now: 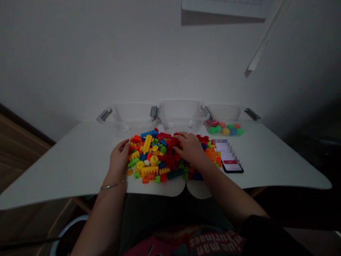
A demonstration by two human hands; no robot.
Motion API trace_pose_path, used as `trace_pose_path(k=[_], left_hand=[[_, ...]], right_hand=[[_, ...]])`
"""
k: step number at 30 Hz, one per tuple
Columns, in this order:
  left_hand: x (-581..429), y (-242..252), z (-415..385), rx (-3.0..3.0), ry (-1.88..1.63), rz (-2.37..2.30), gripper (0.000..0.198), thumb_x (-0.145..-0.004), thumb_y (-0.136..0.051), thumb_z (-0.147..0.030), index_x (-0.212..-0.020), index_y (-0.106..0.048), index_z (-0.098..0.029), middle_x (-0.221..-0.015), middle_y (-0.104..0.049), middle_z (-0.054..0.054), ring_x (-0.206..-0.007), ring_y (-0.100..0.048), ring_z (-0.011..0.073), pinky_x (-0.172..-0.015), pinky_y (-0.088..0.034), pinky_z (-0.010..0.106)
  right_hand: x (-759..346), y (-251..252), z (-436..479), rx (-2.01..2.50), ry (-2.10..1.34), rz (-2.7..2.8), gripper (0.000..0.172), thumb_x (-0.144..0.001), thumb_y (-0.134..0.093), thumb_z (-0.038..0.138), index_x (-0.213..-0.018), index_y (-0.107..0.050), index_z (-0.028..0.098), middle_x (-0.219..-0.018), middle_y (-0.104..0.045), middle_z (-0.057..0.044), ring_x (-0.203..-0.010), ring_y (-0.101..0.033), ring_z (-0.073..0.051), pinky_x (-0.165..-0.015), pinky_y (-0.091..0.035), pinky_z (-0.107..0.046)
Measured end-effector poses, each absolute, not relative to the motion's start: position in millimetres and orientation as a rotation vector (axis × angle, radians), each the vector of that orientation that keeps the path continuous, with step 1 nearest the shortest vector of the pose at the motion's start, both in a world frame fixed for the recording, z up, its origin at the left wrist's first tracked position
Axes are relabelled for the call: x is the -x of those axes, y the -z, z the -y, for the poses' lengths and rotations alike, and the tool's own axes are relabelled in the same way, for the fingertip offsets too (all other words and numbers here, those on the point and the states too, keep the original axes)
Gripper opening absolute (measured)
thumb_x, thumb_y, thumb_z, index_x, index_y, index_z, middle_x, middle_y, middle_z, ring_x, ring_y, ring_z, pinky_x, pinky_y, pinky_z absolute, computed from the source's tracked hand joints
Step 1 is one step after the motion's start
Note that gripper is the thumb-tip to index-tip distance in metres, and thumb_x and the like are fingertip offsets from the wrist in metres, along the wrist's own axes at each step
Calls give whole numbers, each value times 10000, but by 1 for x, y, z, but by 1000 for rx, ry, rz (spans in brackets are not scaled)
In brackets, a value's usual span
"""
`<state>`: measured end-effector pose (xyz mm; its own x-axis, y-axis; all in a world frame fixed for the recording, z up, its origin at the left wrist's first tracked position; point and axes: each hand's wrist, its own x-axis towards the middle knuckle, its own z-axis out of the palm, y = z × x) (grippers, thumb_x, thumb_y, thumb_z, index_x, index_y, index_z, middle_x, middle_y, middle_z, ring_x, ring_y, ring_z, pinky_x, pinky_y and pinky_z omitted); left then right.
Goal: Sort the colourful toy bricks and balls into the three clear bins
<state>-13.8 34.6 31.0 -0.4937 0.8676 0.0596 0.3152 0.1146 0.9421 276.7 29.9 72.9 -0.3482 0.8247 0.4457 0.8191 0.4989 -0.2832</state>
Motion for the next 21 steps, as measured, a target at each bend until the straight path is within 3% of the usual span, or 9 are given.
trace_pose_path(k=[8,14,21], left_hand=[[16,-29,-35,-1151,-1407,-1881,505,-772,-582,-438,-1182,-715,-175,-900,-717,59,-739,-643,173,-627,-522,261],[12,-36,-33,-1114,-1406,-1890,464,-768,-585,-391,-1149,-722,-165,-846,-715,51,-694,-634,169,-603,-516,263],[7,-40,-30,-1138,-1417,-1889,488,-775,-564,-392,-1180,-709,-164,-837,-700,51,-686,-637,175,-597,-524,281]], right_hand=[[-272,-73,-33,1408,-32,2176,333,-896,-654,256,-1220,-678,178,-1276,-678,-118,-1105,-648,-289,-979,-509,-456],[-273,-74,-33,1347,-87,2048,149,-928,-610,216,-1012,-731,237,-1207,-706,-54,-1052,-681,-239,-899,-556,-400],[-286,-71,-41,1228,-237,1805,145,-903,-610,234,-994,-721,255,-1199,-700,-61,-1142,-645,-244,-1009,-524,-452]])
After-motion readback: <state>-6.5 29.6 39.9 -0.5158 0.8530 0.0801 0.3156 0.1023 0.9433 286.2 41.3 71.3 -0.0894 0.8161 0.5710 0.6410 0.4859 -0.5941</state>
